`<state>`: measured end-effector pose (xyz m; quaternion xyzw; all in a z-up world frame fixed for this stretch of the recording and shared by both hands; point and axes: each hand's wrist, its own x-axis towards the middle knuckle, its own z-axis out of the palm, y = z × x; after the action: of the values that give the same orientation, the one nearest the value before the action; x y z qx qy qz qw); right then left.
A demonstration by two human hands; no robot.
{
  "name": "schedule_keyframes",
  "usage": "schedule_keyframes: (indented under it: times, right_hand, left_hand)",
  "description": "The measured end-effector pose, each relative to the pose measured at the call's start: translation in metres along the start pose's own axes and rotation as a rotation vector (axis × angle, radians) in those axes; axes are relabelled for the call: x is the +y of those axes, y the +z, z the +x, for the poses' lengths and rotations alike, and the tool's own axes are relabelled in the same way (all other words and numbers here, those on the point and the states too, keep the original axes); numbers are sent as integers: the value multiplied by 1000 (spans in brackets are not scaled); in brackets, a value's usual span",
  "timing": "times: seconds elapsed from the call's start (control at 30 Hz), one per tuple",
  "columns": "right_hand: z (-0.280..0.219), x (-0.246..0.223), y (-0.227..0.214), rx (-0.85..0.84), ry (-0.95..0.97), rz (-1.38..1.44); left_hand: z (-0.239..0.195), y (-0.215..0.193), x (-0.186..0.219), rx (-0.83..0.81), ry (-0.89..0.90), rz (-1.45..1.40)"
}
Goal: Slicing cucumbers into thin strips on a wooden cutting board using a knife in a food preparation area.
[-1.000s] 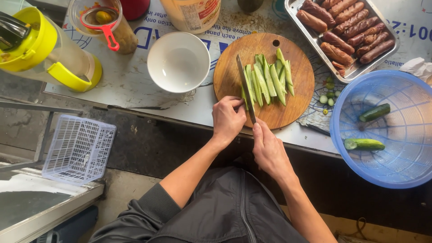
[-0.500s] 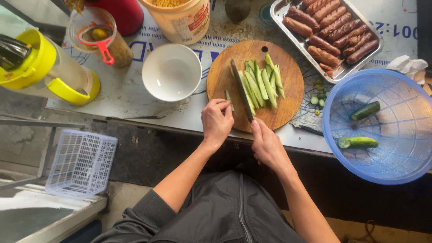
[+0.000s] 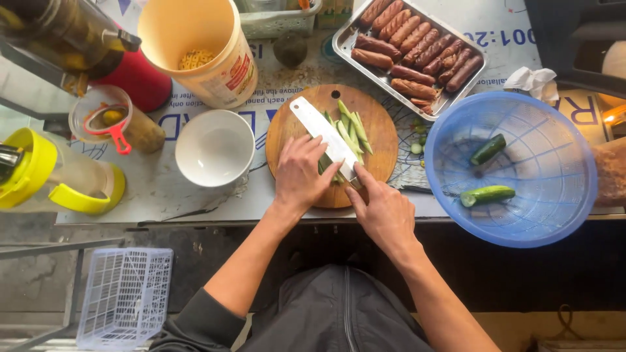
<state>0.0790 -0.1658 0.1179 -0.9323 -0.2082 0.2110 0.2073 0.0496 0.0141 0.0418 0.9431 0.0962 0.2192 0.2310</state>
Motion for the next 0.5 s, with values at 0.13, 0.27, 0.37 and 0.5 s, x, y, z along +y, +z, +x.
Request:
schedule_keyframes:
  times: [0.13, 0.27, 0.37, 0.5]
  right_hand:
    - [7, 19, 4, 36, 70, 98]
    - [6, 48, 8, 98, 243, 404]
    - [-11, 37, -13, 23, 297, 204]
    - [-9, 44, -12, -130, 245, 188]
  left_hand:
    - [5, 1, 11, 49, -134, -74]
    - [0, 9, 1, 210, -488, -367]
    - [7, 13, 30, 206, -537, -529]
    - [16, 51, 28, 264, -498, -531]
